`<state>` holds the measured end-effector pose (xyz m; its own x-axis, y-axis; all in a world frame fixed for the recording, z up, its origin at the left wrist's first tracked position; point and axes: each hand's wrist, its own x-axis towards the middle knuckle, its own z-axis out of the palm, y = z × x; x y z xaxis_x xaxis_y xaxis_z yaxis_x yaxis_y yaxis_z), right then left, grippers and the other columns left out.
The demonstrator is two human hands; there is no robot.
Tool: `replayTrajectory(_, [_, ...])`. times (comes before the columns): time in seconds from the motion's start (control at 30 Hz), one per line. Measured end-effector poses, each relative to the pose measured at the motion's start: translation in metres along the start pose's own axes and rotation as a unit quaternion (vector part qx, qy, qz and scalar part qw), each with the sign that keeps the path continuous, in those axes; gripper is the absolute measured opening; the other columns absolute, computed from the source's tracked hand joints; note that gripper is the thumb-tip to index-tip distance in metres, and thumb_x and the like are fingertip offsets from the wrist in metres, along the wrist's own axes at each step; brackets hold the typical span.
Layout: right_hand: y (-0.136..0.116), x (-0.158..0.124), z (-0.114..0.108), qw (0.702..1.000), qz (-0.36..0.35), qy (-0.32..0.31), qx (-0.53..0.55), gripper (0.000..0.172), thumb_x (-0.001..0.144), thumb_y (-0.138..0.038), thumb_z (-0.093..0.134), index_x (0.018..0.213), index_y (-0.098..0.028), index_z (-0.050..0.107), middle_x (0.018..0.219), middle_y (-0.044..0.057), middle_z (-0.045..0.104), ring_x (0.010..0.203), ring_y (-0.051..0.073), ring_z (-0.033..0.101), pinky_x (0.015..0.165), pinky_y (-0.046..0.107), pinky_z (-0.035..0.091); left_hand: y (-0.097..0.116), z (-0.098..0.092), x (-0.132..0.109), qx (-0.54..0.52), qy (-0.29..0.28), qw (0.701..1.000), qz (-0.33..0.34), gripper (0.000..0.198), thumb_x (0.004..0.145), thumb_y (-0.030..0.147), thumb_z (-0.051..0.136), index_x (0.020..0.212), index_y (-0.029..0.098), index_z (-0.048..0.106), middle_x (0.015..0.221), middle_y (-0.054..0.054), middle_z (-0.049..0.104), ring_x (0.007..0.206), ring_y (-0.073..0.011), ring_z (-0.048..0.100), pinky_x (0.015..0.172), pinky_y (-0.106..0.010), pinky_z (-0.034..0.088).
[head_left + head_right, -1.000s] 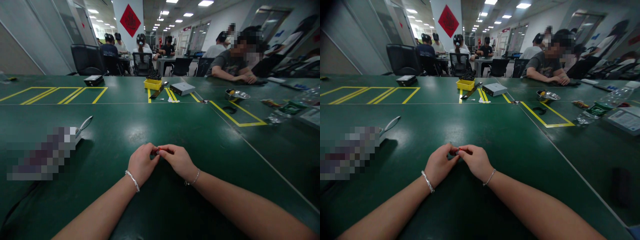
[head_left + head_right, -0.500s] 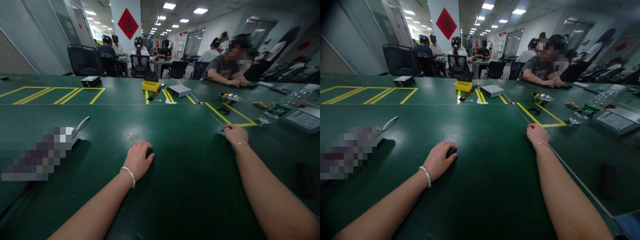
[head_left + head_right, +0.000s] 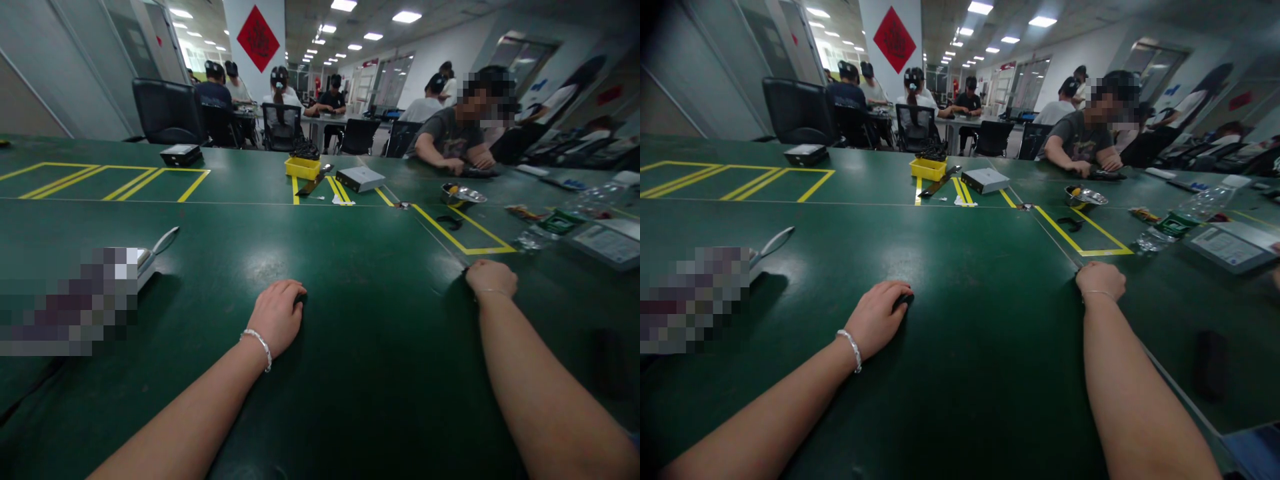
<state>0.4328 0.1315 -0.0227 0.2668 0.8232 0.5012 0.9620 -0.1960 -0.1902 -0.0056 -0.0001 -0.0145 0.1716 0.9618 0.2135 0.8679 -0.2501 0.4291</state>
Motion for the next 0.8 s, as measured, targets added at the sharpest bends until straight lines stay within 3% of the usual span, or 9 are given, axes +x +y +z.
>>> replayTrajectory(0.1, [-0.044,-0.006,-0.008,0.999,0.0,0.032,-0.001,0.03,0.072,-0.018,0.038,0.082,-0.011,0.065,0.086,0.017,0.061,0.09,0.025,0.053,0.076,0.039,0.041,0.0,-0.001,0.0,0.007,0.0,1.0,0.005,0.021,0.076,0.017,0.046,0.095,0.02,0.055,0.107,-0.003,0.057,0.103,-0.0185,0.048,0.092,-0.036,0.036])
replayTrajectory(0.2, [-0.111,-0.029,-0.016,0.983,-0.153,-0.007,0.1,0.037,0.079,-0.022,0.032,0.102,-0.011,0.059,0.107,0.012,0.057,0.106,0.021,0.047,0.091,0.039,0.035,0.001,-0.001,0.0,0.018,-0.006,1.0,0.004,0.024,0.078,0.021,0.046,0.1,0.02,0.054,0.108,-0.003,0.057,0.103,-0.0184,0.048,0.092,-0.035,0.036])
replayTrajectory(0.27, [-0.158,-0.057,-0.024,0.946,-0.259,-0.088,0.172,0.04,0.083,-0.026,0.028,0.111,-0.014,0.055,0.117,0.009,0.053,0.113,0.018,0.042,0.096,0.038,0.03,0.001,-0.001,0.0,0.024,-0.017,0.999,0.012,0.029,0.079,0.024,0.044,0.107,0.021,0.051,0.115,-0.003,0.054,0.108,-0.0191,0.046,0.093,-0.037,0.035])
replayTrajectory(0.37, [-0.21,-0.107,-0.039,0.862,-0.406,-0.231,0.195,0.047,0.086,-0.035,0.026,0.127,-0.016,0.039,0.134,0.006,0.035,0.126,0.018,0.024,0.101,0.039,0.024,0.0,0.003,-0.001,0.038,-0.028,0.998,0.032,0.039,0.081,0.03,0.042,0.12,0.023,0.041,0.128,-0.003,0.044,0.121,-0.021,0.033,0.098,-0.041,0.028])
replayTrajectory(0.47, [-0.231,-0.141,-0.051,0.794,-0.49,-0.32,0.165,0.057,0.084,-0.045,0.028,0.134,-0.018,0.024,0.14,0.006,0.021,0.129,0.022,0.013,0.101,0.046,0.017,-0.001,0.007,-0.002,0.052,-0.049,0.997,0.034,0.045,0.082,0.037,0.039,0.125,0.023,0.035,0.133,-0.003,0.038,0.125,-0.0229,0.026,0.101,-0.046,0.022])
replayTrajectory(0.53, [-0.232,-0.143,-0.053,0.774,-0.508,-0.346,0.152,0.056,0.084,-0.046,0.028,0.134,-0.021,0.023,0.14,0.005,0.022,0.128,0.022,0.015,0.101,0.047,0.016,-0.001,0.009,-0.002,0.056,-0.06,0.996,0.038,0.047,0.082,0.039,0.038,0.126,0.024,0.035,0.134,-0.004,0.037,0.126,-0.0234,0.024,0.101,-0.047,0.02])
replayTrajectory(0.63, [-0.217,-0.114,-0.048,0.804,-0.48,-0.325,0.131,0.046,0.086,-0.038,0.027,0.129,-0.024,0.035,0.134,0.003,0.035,0.123,0.02,0.027,0.099,0.045,0.021,-0.001,0.008,-0.002,0.055,-0.066,0.995,0.04,0.046,0.082,0.041,0.038,0.125,0.024,0.037,0.135,-0.004,0.036,0.126,-0.024,0.024,0.101,-0.048,0.019])
replayTrajectory(0.73, [-0.173,-0.066,-0.035,0.908,-0.347,-0.227,0.064,0.041,0.082,-0.023,0.033,0.119,-0.017,0.048,0.12,0.009,0.05,0.112,0.02,0.041,0.095,0.039,0.029,-0.001,0.005,-0.001,0.052,-0.066,0.996,0.037,0.045,0.082,0.041,0.039,0.124,0.024,0.04,0.134,-0.004,0.037,0.126,-0.0239,0.025,0.102,-0.047,0.019])
replayTrajectory(0.8, [-0.129,-0.037,-0.026,0.968,-0.202,-0.148,-0.006,0.042,0.075,-0.015,0.038,0.115,-0.013,0.052,0.115,0.015,0.051,0.108,0.024,0.043,0.09,0.04,0.032,-0.001,0.004,-0.001,0.052,-0.069,0.996,0.034,0.045,0.082,0.042,0.039,0.123,0.024,0.04,0.134,-0.004,0.037,0.126,-0.0238,0.025,0.102,-0.047,0.019])
